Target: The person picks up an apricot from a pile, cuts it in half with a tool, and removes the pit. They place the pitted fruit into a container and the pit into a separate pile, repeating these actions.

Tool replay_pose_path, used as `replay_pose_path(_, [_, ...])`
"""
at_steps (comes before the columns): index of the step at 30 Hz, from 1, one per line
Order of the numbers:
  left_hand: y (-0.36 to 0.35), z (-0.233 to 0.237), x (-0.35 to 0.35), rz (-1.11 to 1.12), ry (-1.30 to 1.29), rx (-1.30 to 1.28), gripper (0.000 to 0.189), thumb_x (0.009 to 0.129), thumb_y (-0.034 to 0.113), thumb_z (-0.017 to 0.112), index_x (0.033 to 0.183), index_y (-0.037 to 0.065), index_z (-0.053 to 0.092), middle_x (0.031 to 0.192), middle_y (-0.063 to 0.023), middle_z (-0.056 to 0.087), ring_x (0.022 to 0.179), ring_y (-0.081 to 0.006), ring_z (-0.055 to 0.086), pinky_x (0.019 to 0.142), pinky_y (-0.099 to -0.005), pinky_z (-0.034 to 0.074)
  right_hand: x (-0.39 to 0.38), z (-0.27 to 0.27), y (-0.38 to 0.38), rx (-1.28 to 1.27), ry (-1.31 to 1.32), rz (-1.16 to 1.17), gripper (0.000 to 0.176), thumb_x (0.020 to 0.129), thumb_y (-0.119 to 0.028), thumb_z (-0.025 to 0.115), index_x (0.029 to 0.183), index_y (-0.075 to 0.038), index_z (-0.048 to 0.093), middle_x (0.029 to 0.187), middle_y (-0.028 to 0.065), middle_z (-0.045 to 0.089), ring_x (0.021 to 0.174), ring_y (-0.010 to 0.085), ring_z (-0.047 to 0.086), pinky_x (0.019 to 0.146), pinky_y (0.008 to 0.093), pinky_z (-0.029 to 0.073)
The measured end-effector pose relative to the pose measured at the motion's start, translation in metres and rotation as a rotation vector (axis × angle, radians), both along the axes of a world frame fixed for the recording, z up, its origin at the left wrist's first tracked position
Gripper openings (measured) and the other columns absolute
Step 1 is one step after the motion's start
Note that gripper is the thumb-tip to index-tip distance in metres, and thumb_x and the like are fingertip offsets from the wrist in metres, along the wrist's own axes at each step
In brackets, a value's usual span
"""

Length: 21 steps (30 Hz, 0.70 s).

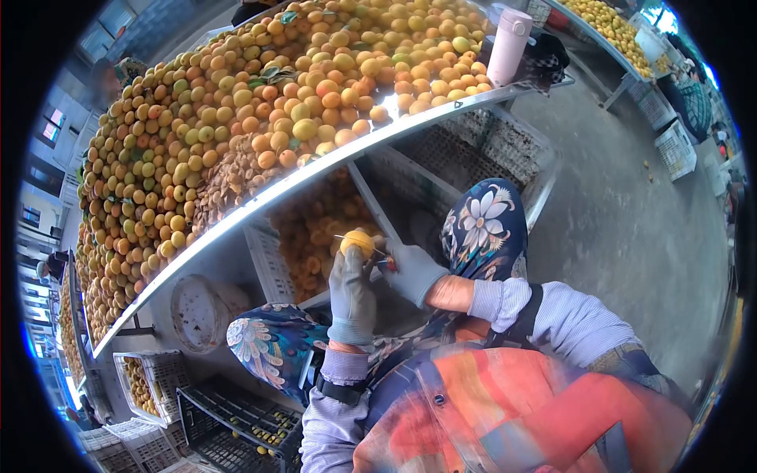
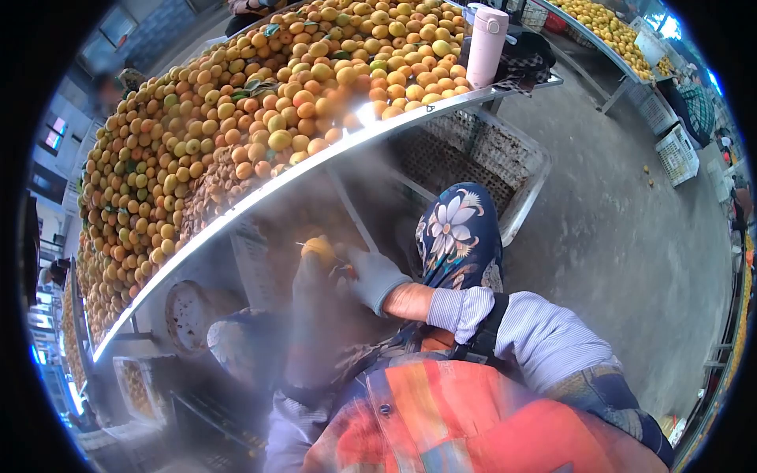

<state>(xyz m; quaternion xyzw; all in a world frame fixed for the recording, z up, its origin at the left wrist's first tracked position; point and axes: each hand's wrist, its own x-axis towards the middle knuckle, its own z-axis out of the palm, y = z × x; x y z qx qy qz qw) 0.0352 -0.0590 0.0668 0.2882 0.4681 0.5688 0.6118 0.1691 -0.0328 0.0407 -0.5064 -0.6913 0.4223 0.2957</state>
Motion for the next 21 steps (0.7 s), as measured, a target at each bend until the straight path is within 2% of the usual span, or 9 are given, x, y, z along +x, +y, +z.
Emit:
replay_pose_path(2, [0.007,0.004,0.001,-0.019,-0.013,0.005,0.040,0.095,0.018,0.058,0.128,0.000,0.048,0.108,-0.0072,0.062,0.098,-0.0128,0.057,0.086,-0.0247,0.046,0.005,0.014,0.010,-0.063,-0.033,0.042,0.028,0.084,-0.011,0.056,0.111,-0.004,0.054,0.081,0.0251,0.062,0.083,0.0427,0.062,0.068,0.0456,0.049])
replay_pose_path(5, [0.009,0.007,0.003,0.011,0.143,0.086,0.042,0.094,0.018,0.058,0.131,0.000,0.046,0.108,-0.0081,0.062,0.101,-0.0127,0.055,0.088,-0.0254,0.045,0.006,0.015,0.015,-0.011,-0.131,0.074,0.023,0.084,-0.011,0.057,0.105,-0.003,0.054,0.082,0.0249,0.062,0.083,0.0425,0.062,0.067,0.0450,0.049])
replay_pose_path(8, [0.011,0.012,0.006,0.045,0.162,0.162,0.046,0.094,0.018,0.060,0.133,0.000,0.044,0.107,-0.0082,0.062,0.099,-0.0131,0.056,0.089,-0.0263,0.045,0.008,0.019,0.017,-0.050,-0.155,0.093,0.024,0.083,-0.011,0.058,0.106,-0.004,0.055,0.083,0.0253,0.062,0.084,0.0432,0.061,0.068,0.0449,0.050])
replay_pose_path(11, [0.010,0.008,0.005,-0.006,0.087,0.124,0.046,0.093,0.019,0.061,0.132,-0.001,0.045,0.107,-0.0075,0.062,0.097,-0.0132,0.058,0.088,-0.0263,0.046,-0.001,0.009,0.006,0.013,-0.001,-0.040,0.025,0.082,-0.012,0.059,0.105,-0.004,0.055,0.084,0.0257,0.062,0.085,0.0441,0.061,0.069,0.0453,0.050])
replay_pose_path(15, [0.011,0.006,0.005,0.032,0.022,0.023,0.048,0.093,0.024,0.062,0.130,-0.001,0.046,0.107,-0.0076,0.062,0.096,-0.0131,0.058,0.087,-0.0256,0.046,-0.007,0.004,0.006,-0.006,0.020,-0.080,0.026,0.082,-0.014,0.059,0.106,-0.004,0.055,0.085,0.0262,0.062,0.087,0.0446,0.060,0.071,0.0456,0.050])
replay_pose_path(17, [0.014,0.000,-0.001,-0.008,0.147,0.034,0.048,0.092,0.025,0.062,0.129,-0.001,0.047,0.107,-0.0074,0.061,0.096,-0.0127,0.058,0.087,-0.0257,0.047,0.000,0.011,0.007,-0.060,-0.071,0.009,0.025,0.082,-0.014,0.058,0.105,-0.004,0.055,0.085,0.0258,0.063,0.087,0.0444,0.060,0.072,0.0457,0.049])
replay_pose_path(21, [0.012,0.010,0.001,0.007,0.211,0.101,0.046,0.092,0.025,0.062,0.127,-0.002,0.049,0.108,-0.0069,0.061,0.096,-0.0123,0.058,0.087,-0.0254,0.046,0.004,0.017,0.015,-0.093,-0.152,0.062,0.024,0.082,-0.014,0.058,0.104,-0.004,0.056,0.086,0.0254,0.063,0.088,0.0445,0.060,0.072,0.0460,0.049])
